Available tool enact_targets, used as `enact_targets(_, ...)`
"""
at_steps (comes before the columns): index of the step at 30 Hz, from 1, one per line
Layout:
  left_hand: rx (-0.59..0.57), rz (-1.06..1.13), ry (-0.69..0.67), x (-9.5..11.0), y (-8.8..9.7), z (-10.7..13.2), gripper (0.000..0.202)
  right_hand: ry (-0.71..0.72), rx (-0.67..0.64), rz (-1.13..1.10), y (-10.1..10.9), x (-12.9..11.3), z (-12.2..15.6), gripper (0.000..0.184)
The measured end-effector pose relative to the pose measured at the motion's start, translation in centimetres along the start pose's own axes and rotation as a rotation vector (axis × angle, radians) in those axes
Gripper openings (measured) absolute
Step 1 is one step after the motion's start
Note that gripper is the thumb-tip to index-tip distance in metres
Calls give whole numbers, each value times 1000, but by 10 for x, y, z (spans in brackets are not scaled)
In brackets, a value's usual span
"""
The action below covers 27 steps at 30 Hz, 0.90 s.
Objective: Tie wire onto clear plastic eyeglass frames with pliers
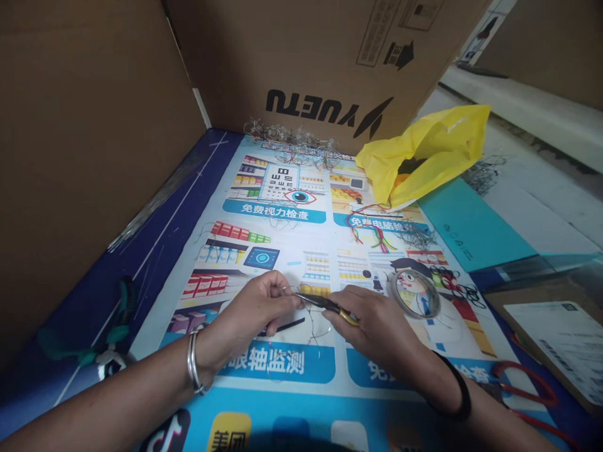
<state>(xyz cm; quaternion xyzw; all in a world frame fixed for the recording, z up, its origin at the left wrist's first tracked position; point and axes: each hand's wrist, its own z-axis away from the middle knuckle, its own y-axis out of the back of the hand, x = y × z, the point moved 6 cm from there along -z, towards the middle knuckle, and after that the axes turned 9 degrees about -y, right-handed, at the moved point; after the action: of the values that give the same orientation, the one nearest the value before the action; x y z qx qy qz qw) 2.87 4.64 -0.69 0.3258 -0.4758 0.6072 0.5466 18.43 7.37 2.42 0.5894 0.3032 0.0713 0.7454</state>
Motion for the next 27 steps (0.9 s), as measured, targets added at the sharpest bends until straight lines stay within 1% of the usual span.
enact_targets(6, -6, -23, 4, 0, 0, 0, 20, 16, 27, -52, -5, 0, 0, 23)
enact_targets(15, 53, 12, 15, 7, -1, 3, 24, -9, 22, -68, -9, 2, -4, 25)
enact_targets(22, -10, 31, -17, -2, 1, -1, 25, -20, 19, -86, -11, 5, -5, 27)
enact_targets(27, 6, 14, -27, -3, 2, -1, 26, -19, 16, -86, -12, 6, -4, 26)
